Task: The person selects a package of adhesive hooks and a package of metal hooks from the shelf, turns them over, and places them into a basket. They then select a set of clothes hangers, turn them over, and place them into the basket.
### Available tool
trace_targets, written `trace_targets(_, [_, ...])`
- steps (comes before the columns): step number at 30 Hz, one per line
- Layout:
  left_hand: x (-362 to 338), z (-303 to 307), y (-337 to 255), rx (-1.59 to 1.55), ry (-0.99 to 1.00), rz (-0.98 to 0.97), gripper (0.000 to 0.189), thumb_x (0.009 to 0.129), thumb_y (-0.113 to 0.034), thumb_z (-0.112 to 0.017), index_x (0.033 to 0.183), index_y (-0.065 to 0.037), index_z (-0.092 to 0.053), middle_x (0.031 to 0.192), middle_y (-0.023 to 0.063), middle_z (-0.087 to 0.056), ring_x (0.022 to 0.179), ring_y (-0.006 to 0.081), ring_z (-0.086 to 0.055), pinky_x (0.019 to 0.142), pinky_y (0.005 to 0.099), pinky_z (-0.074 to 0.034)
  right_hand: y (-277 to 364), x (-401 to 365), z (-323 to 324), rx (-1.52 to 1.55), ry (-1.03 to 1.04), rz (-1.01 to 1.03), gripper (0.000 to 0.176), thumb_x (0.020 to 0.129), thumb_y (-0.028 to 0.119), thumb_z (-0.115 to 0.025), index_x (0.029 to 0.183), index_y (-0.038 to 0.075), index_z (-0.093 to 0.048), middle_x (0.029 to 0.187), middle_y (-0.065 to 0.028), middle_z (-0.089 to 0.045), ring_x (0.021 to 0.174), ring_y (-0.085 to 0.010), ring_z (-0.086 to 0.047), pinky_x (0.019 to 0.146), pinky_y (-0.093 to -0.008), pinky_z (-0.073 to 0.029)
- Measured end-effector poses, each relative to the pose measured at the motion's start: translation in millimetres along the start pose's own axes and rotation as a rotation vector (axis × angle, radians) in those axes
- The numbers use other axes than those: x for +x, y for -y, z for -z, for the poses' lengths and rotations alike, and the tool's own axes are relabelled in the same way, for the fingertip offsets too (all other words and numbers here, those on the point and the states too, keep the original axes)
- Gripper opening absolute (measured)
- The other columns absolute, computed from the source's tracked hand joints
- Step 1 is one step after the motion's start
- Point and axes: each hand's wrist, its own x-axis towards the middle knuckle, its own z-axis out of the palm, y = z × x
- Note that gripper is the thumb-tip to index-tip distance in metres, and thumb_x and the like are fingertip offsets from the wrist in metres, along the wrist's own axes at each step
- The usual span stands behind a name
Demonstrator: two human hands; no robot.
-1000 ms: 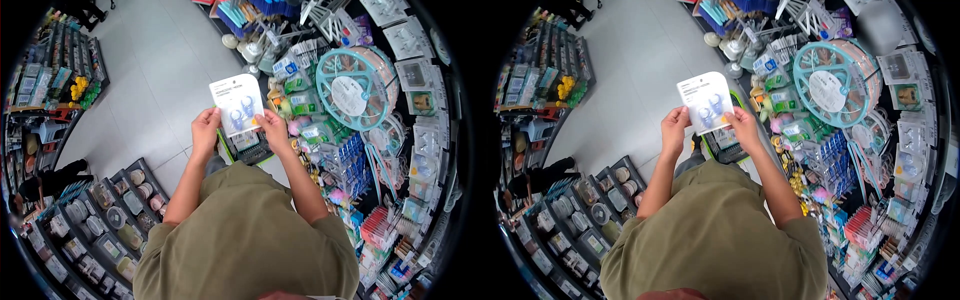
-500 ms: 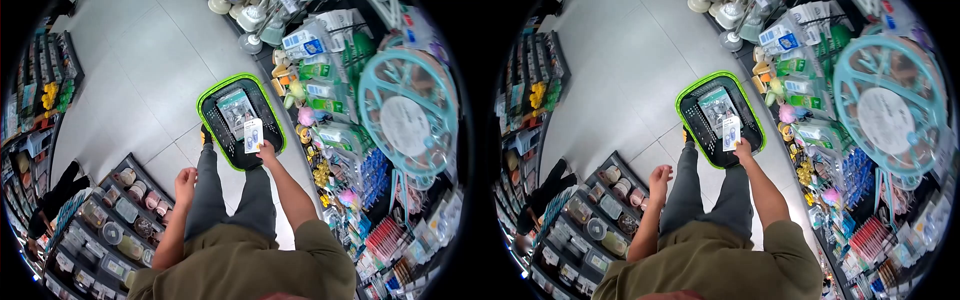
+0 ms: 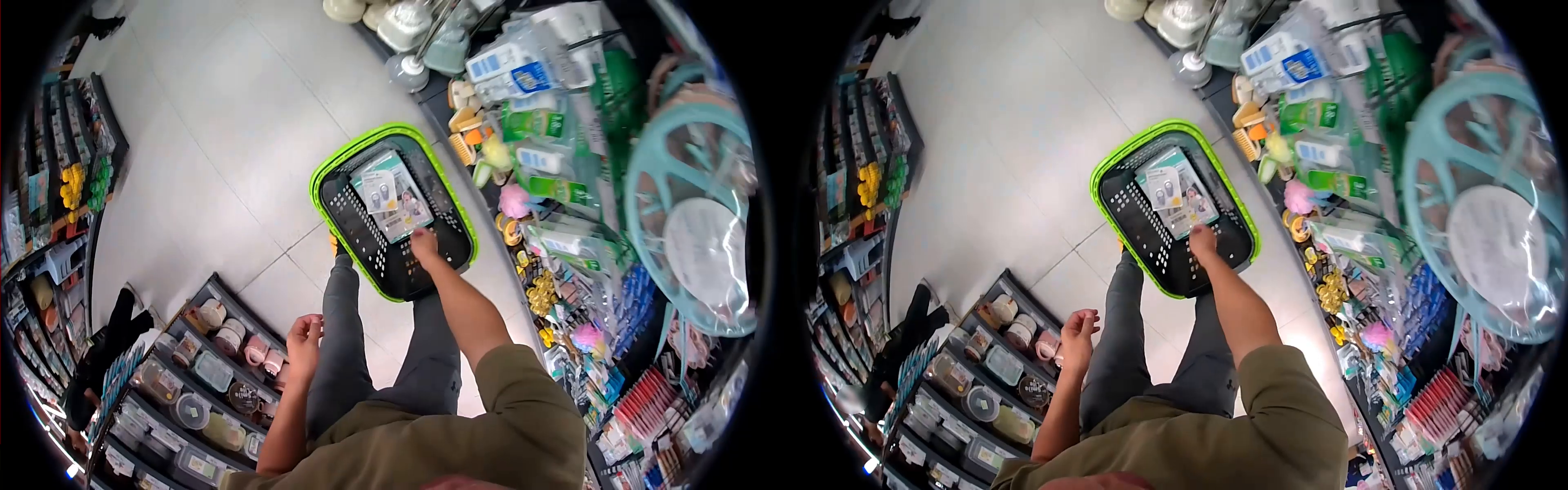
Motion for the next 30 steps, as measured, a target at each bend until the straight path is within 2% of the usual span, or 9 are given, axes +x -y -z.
trace_targets(3, [-14,-11,-31,0.001,0.074,-0.071,0.026,0.106,-0.023,-0.061,0.108,0.001,-0.068,0.103,0.0045,-0.070,0.088,0.0106,-0.062,0.079,0.0273,-0.052,22,-51,64,-0.001,-0.003,0.080,0.012,0.085,0.017,-0.070,0.088,0.006,-0.065,0.087,-0.0204,-0.072,0.091,-0.0386,-0.070,0.079,-0.0468,-0.054])
trace_targets(6, [-31,-19,-71,0.116,0.197,-0.125,0.023,0.107,-0.023,-0.059,0.109,-0.001,-0.067,0.108,0.0061,-0.070,0.100,0.0147,-0.067,0.084,0.0317,-0.055,26,-90,114,-0.028,-0.196,0.032,0.015,0.083,0.013,-0.066,0.088,0.005,-0.055,0.085,-0.0241,-0.069,0.090,-0.0453,-0.068,0.077,-0.0506,-0.054])
trace_targets(8, [-43,-26,-97,0.139,0.246,-0.191,0.024,0.106,-0.023,-0.060,0.110,0.000,-0.068,0.105,0.0059,-0.071,0.096,0.0147,-0.067,0.083,0.0318,-0.056,45,-121,162,-0.064,-0.122,-0.094,0.021,0.085,0.012,-0.063,0.103,0.003,-0.056,0.101,-0.0269,-0.070,0.097,-0.0500,-0.066,0.084,-0.0555,-0.053])
trace_targets(10, [-49,-28,-114,0.155,0.308,-0.254,0.024,0.106,-0.023,-0.060,0.110,0.000,-0.068,0.104,0.0058,-0.071,0.093,0.0151,-0.068,0.081,0.0319,-0.056,41,-145,188,-0.090,-0.211,-0.024,0.024,0.086,0.016,-0.063,0.105,0.003,-0.058,0.098,-0.0269,-0.070,0.097,-0.0501,-0.066,0.085,-0.0564,-0.053])
trace_targets(14, [-63,-33,-155,0.203,0.385,-0.392,0.024,0.104,-0.024,-0.062,0.107,-0.001,-0.069,0.093,0.0057,-0.072,0.084,0.0133,-0.067,0.075,0.0300,-0.055,32,-183,231,0.103,-0.515,0.099,0.018,0.076,0.016,-0.071,0.079,0.002,-0.060,0.085,-0.0251,-0.066,0.082,-0.0492,-0.064,0.072,-0.0537,-0.052])
trace_targets(18, [-62,-44,-194,0.308,0.512,-0.505,0.023,0.103,-0.024,-0.063,0.104,-0.001,-0.068,0.090,0.0036,-0.069,0.082,0.0116,-0.064,0.073,0.0284,-0.053,38,-237,282,0.309,-0.586,-0.100,0.019,0.075,0.020,-0.072,0.082,0.005,-0.063,0.082,-0.0210,-0.067,0.082,-0.0425,-0.066,0.073,-0.0484,-0.053])
trace_targets(23, [-80,-79,-241,0.363,0.628,-0.611,0.009,0.097,-0.009,-0.067,0.100,-0.001,-0.068,0.082,-0.0010,-0.064,0.073,0.0074,-0.058,0.065,0.0244,-0.046,-13,-279,282,0.603,-0.729,-0.157,0.016,0.076,0.012,-0.074,0.088,0.006,-0.064,0.076,-0.0088,-0.066,0.066,-0.0228,-0.067,0.058,-0.0383,-0.057])
trace_targets(26, [-93,-103,-257,0.435,0.697,-0.709,0.011,0.097,-0.009,-0.067,0.101,0.000,-0.068,0.082,-0.0005,-0.065,0.073,0.0075,-0.058,0.066,0.0248,-0.047,-18,-329,301,1.064,-0.667,-0.240,0.017,0.078,0.001,-0.073,0.090,0.005,-0.062,0.075,-0.0058,-0.063,0.063,-0.0166,-0.065,0.051,-0.0329,-0.055])
trace_targets(30, [-99,-136,-256,0.443,0.810,-0.754,0.015,0.092,-0.004,-0.068,0.106,0.001,-0.067,0.087,0.0023,-0.068,0.076,0.0097,-0.061,0.070,0.0255,-0.051,-32,-362,312,1.233,-0.789,-0.220,0.023,0.080,-0.004,-0.072,0.097,0.005,-0.060,0.075,-0.0043,-0.062,0.062,-0.0151,-0.063,0.051,-0.0316,-0.055])
